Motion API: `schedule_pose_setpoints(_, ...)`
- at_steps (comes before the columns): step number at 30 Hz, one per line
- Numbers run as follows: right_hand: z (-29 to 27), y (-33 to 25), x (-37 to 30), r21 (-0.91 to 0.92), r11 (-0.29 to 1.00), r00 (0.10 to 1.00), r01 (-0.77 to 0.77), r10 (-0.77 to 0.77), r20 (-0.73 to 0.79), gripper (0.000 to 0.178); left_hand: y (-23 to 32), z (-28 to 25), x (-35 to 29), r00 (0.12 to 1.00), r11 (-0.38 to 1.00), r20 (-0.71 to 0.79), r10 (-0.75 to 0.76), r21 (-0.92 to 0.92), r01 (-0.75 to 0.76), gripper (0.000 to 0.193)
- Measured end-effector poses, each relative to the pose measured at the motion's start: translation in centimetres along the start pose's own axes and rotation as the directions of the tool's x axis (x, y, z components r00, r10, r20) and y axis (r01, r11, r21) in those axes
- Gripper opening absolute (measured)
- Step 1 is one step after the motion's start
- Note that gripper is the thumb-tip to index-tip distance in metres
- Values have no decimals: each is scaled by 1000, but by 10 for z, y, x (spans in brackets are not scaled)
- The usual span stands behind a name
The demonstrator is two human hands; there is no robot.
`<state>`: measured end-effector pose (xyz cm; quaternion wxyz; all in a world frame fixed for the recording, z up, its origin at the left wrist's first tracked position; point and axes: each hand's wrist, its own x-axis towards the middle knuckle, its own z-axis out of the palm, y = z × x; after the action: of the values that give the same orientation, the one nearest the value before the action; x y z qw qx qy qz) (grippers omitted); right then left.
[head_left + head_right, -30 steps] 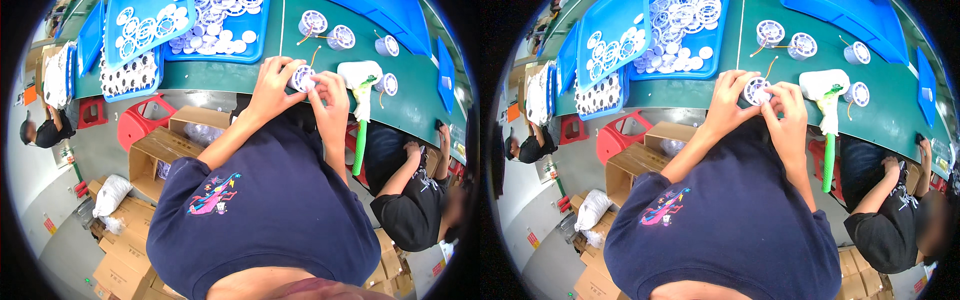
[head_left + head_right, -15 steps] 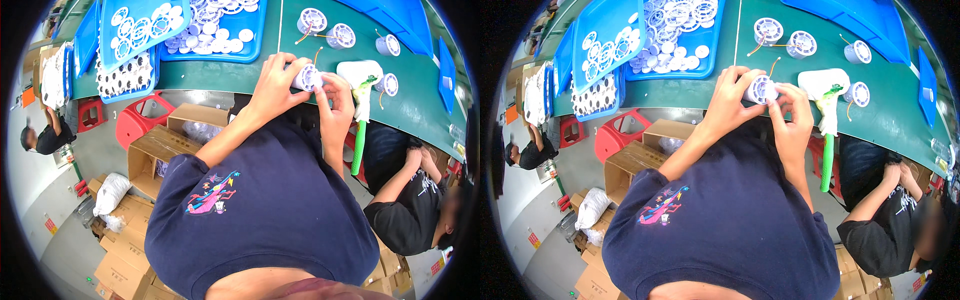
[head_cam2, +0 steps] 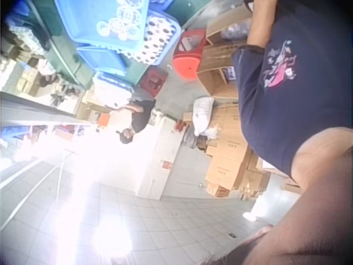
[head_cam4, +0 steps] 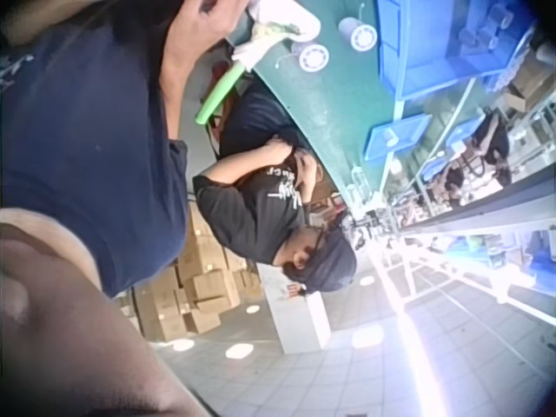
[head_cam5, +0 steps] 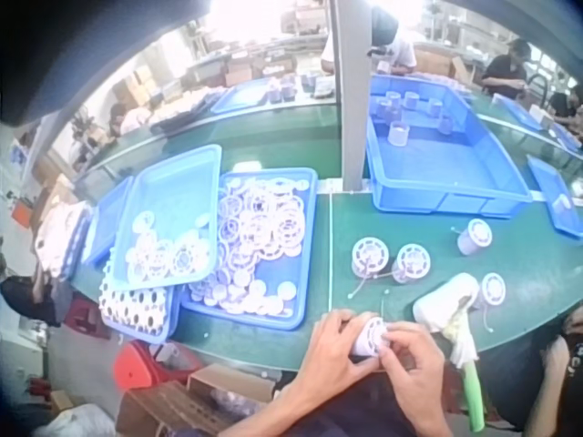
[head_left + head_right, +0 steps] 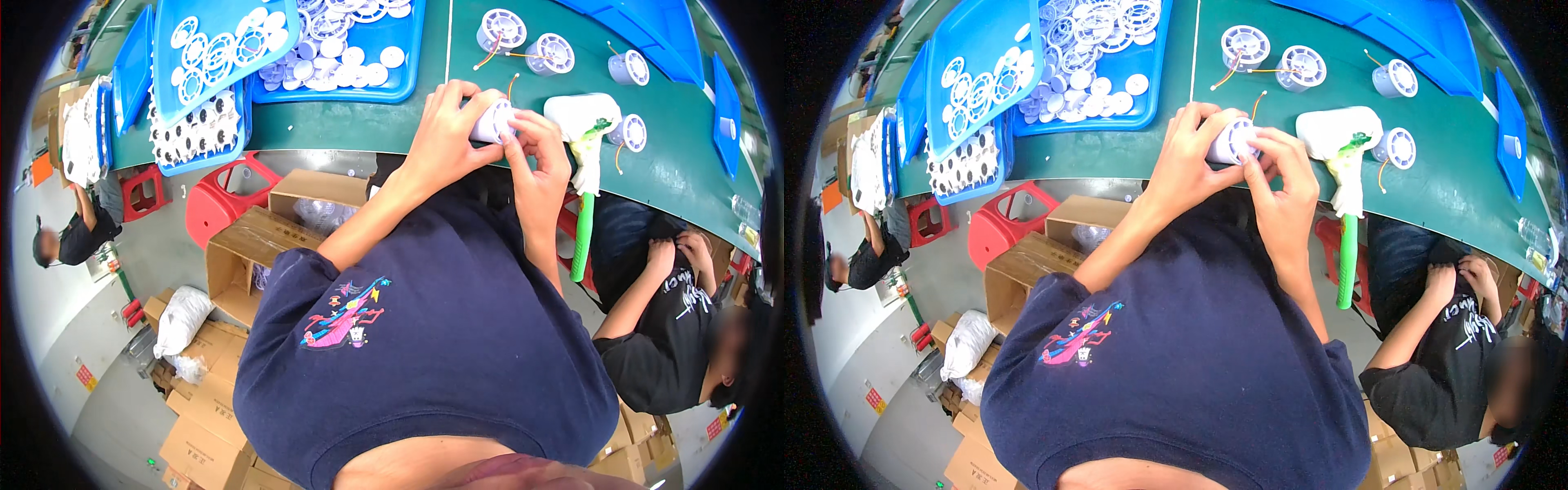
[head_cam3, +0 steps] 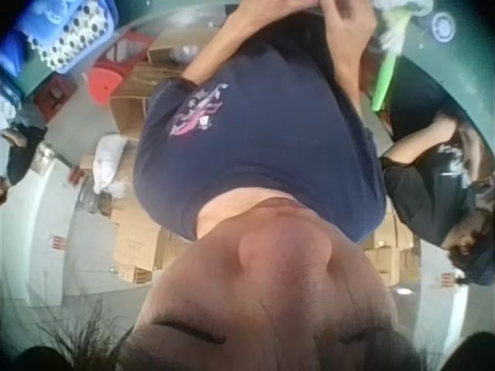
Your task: Assembling small electronic components by attaching plastic rings to cylindrical bases and securing them with a rubber mallet.
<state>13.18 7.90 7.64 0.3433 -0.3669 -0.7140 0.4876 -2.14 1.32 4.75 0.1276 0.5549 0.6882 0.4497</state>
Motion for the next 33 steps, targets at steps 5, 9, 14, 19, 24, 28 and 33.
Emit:
schedule_pose_setpoints(5, -1, -11, 11, -190, 971, 989, 145, -135, 64, 18, -5, -3, -4, 1000, 998, 0, -22, -54, 22, 65)
schedule_pose_setpoints(9, 10, -20, 32, -277, 915, 956, 293, -275, 104, 17, -17, -5, -11, 999, 995, -38, 24, -94, -28, 71)
schedule_pose_setpoints(14, 51, -38, 81, -205, 881, 883, 427, -357, 305, 20, -19, -10, -12, 998, 984, -37, 46, -168, -51, 67)
schedule_pose_setpoints(19, 121, -32, 149, -313, 650, 714, 692, -556, 425, 23, -23, -10, -18, 996, 984, -22, 81, -159, -84, 67)
schedule_pose_setpoints(24, 200, 4, 196, -479, 494, 687, 726, -552, 472, 21, -19, -11, -17, 999, 991, 41, 24, -131, -18, 78)
schedule_pose_setpoints(28, 188, 1, 198, -453, 509, 681, 732, -578, 450, 21, -19, -16, -23, 999, 991, 50, 12, -133, -5, 84)
schedule_pose_setpoints(33, 108, -23, 163, -295, 709, 767, 641, -589, 253, 19, -21, -13, -22, 999, 992, 4, 43, -120, -43, 76)
